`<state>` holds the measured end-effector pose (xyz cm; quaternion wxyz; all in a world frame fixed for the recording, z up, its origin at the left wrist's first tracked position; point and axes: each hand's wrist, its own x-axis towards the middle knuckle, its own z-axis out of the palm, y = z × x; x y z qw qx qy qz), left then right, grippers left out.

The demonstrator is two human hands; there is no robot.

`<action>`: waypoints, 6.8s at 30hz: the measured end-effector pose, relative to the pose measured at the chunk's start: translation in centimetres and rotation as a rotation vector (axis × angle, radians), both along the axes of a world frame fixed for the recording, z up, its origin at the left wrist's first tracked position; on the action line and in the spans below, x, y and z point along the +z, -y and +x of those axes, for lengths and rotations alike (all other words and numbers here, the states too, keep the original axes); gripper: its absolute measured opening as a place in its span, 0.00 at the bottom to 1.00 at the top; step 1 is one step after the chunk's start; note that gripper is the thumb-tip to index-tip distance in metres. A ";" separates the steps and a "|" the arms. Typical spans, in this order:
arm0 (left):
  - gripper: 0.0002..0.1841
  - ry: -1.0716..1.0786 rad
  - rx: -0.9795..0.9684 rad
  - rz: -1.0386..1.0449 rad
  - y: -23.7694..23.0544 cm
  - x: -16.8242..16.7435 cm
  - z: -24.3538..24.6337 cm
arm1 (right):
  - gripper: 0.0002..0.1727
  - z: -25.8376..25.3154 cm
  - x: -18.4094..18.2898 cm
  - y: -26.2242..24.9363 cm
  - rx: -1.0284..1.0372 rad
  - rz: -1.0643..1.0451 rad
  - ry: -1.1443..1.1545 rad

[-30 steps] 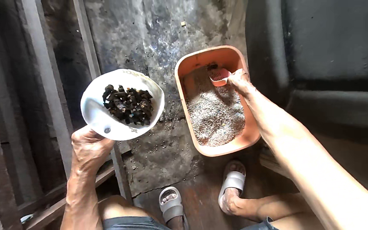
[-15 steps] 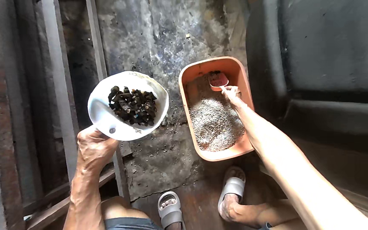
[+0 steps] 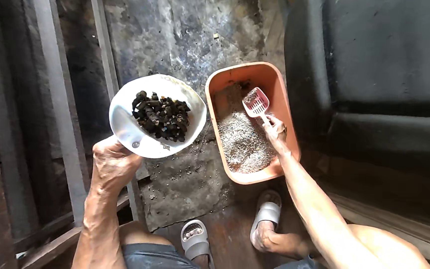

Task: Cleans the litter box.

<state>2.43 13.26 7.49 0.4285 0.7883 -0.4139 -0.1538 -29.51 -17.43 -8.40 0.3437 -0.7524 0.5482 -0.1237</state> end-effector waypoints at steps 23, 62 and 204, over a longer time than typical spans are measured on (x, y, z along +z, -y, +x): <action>0.05 0.083 0.033 -0.020 -2.7 0.5 0.5 | 0.25 11.6 3.9 9.0 0.491 -0.093 -0.737; 0.09 0.032 -0.126 -0.047 1.3 -1.4 2.4 | 0.13 3.1 12.0 -2.1 0.678 -0.145 -1.000; 0.12 -0.014 -0.193 0.001 4.7 -6.3 3.6 | 0.17 -7.9 1.4 -10.5 -0.249 0.261 0.140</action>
